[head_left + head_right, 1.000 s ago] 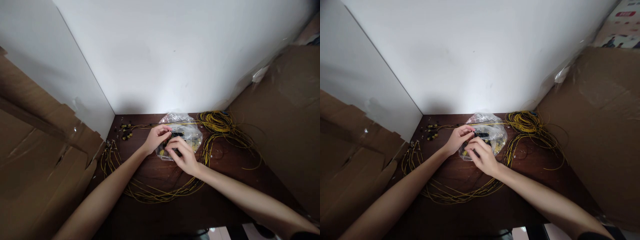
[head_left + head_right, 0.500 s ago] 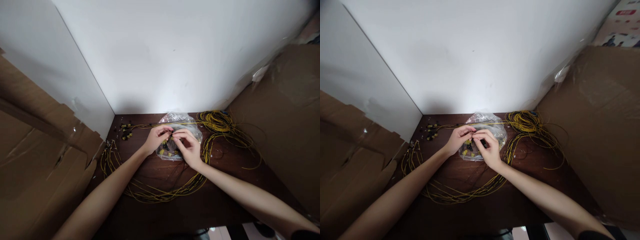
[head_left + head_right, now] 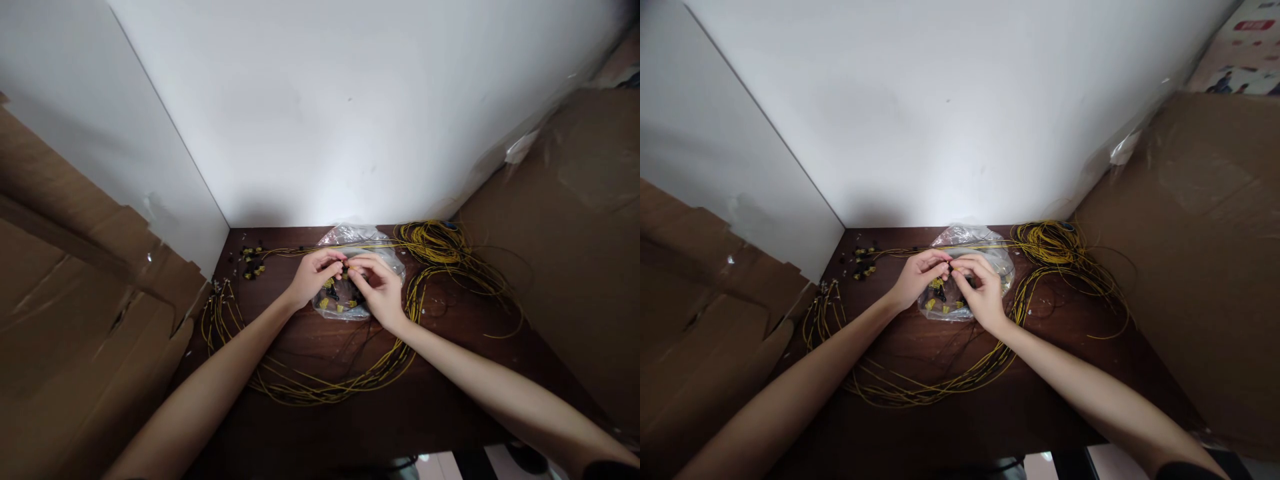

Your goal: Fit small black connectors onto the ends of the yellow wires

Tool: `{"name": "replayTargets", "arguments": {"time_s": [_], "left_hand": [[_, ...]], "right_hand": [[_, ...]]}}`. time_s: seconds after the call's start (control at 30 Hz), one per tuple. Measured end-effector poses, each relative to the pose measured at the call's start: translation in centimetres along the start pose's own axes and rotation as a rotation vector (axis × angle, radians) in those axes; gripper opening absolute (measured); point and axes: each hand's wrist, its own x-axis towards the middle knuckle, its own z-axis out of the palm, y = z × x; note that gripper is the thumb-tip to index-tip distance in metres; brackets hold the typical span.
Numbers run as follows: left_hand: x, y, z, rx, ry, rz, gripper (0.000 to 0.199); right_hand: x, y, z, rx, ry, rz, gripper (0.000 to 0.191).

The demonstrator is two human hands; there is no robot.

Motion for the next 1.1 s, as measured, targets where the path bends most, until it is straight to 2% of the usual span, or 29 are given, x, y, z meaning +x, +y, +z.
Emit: {"name": "replayTargets", "arguments": {"time_s": [0.1,0.27,0.37,0.63,1.1], "left_hand": [[0.0,0.2,0.1,-0.003,0.006,0.001,0.018],[0.0,0.1,0.2,-0.007,0.037,0.009,0.018],[0.0,0.0,0.2,0.028,0.048,0.016,0.015],[0.0,-0.5,0.0,0.086,0.064,0.039,0.015],[-0.1,-0.1,0.0,0.062,0.065,0.005,0.015]], "right_hand": [[0.1,0.5,0.0,0.007,0.014,0.043,0.011],[0.0,1.2,0.4,0.202,0.054,0.211,0.017],[-0.1,1.4,0.6,0.259,0.058,0.247,0.020],[-0.1,1.1,0.7,0.279,0.062,0.251,0.022],[0.0,0.9,0.2,0.092,0.010,0.187,0.011]]}}
